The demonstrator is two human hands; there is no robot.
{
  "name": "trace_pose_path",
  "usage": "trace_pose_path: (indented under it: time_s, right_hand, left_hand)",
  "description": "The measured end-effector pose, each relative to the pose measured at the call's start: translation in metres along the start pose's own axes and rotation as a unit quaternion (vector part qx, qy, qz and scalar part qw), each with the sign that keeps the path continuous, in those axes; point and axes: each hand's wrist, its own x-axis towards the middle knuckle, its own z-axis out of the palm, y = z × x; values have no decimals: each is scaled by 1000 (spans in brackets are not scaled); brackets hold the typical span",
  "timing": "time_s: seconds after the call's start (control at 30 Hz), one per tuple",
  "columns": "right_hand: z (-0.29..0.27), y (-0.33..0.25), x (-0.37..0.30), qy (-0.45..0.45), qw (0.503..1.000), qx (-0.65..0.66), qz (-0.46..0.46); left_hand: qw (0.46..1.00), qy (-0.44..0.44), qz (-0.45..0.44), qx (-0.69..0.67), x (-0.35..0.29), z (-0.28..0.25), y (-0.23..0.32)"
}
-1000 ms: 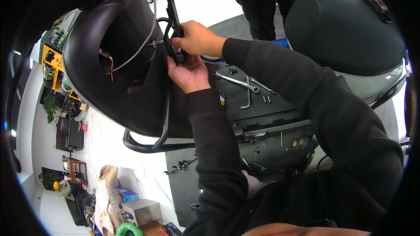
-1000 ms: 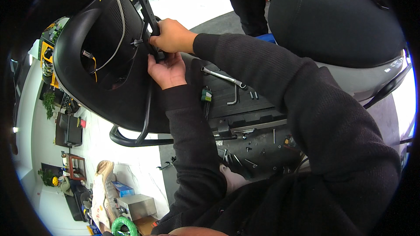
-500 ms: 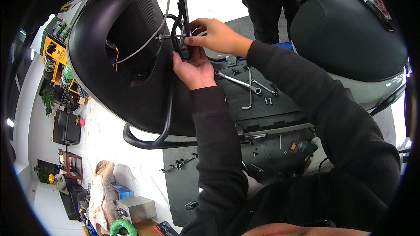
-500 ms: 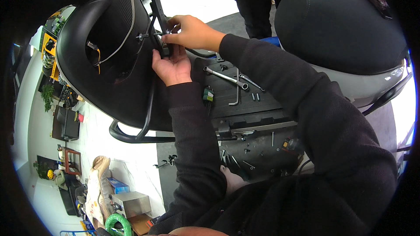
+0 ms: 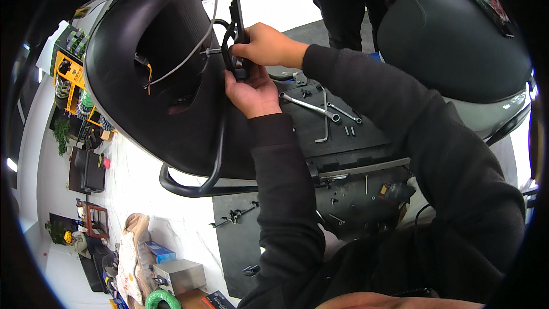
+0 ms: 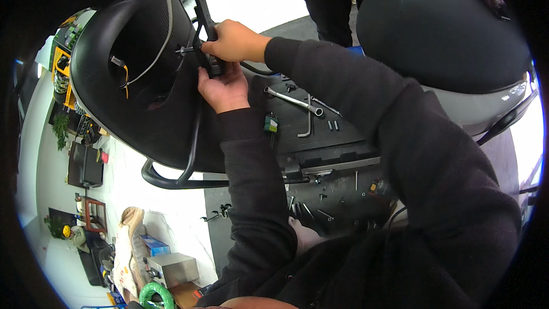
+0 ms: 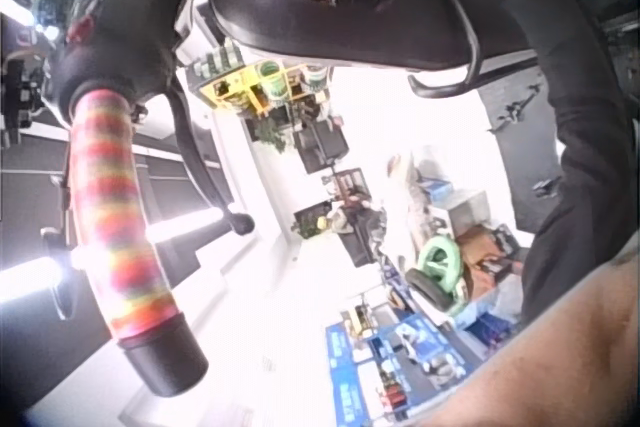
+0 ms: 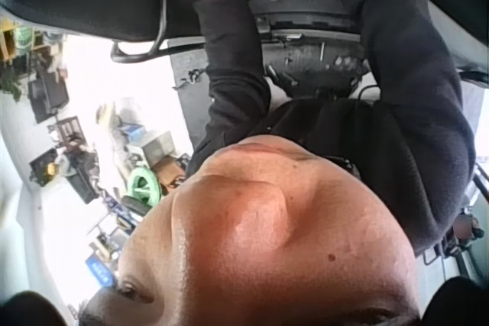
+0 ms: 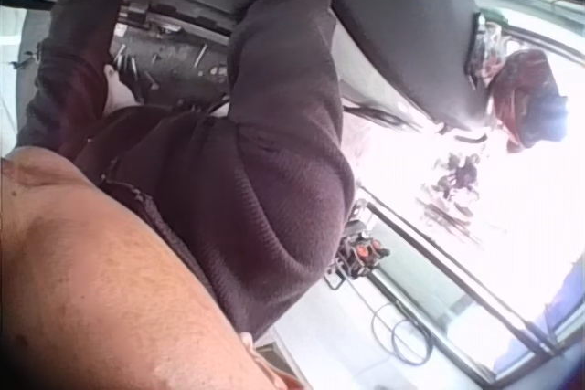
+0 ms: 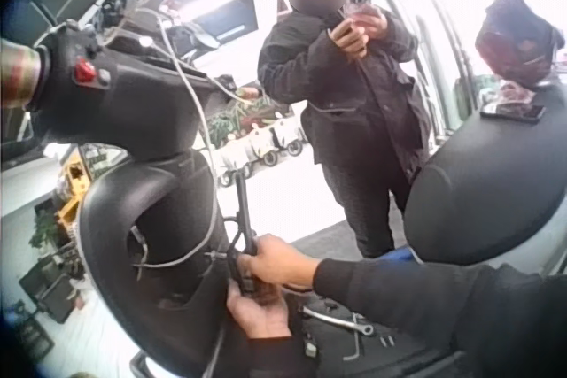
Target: The person attaches a black metal bracket to the rear of a scooter using bolts, nuts, and washers. They repeatedly align the bracket, insert fasteners, and tighten them with a wrench and an impact driver. The person also picks up and places small hardware pieces on the scooter seat and floor during the process.
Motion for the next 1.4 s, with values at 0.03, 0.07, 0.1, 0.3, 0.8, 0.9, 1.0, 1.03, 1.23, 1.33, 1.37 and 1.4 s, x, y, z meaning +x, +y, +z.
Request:
trace_pose_path:
  time_s: [0.03, 0.07, 0.1, 0.3, 0.8, 0.9, 1.0, 1.03, 1.23, 1.33, 1.37, 1.4]
  right_hand:
    - [-2, -1, 0, -7, 1000, -2, -3]
    - [-2, -2, 1, -14, 1000, 2, -10]
    - [-3, -2, 1, -20, 1000, 5, -10]
    - [-5, -6, 5, -39, 999, 17, 18]
    - [-3, -5, 12, -34, 999, 37, 8]
    - [-6, -5, 14, -45, 999, -8, -11]
    - [-5, -5, 12, -36, 998, -37, -18]
    - [-4, -5, 11, -31, 998, -41, -22]
    - [6, -4, 9, -4, 999, -26, -26]
    - [5, -3, 13, -1, 1000, -4, -19]
    - [4, -3, 14, -5, 1000, -6, -26]
    - [2, -3, 14, -9, 1000, -11, -26]
  left_hand:
    - [1000, -1, 3, 0, 0, 0, 0]
    - [1000, -4, 4, -6, -1, 0, 0]
    - [1000, 2, 7, 1, -1, -1, 0]
    - [1000, 12, 15, 23, 3, -1, 0]
    - [998, 10, 33, 58, 2, -2, 7]
    - [999, 12, 16, 38, 1, -3, 7]
    - [999, 17, 17, 41, -2, -4, 7]
    - [999, 19, 18, 48, -3, -4, 6]
    - [996, 55, 9, 64, -9, 4, 7]
    - [996, 55, 3, 65, -9, 5, 6]
    - [996, 55, 1, 65, -8, 5, 6]
    - [997, 51, -2, 64, -7, 4, 6]
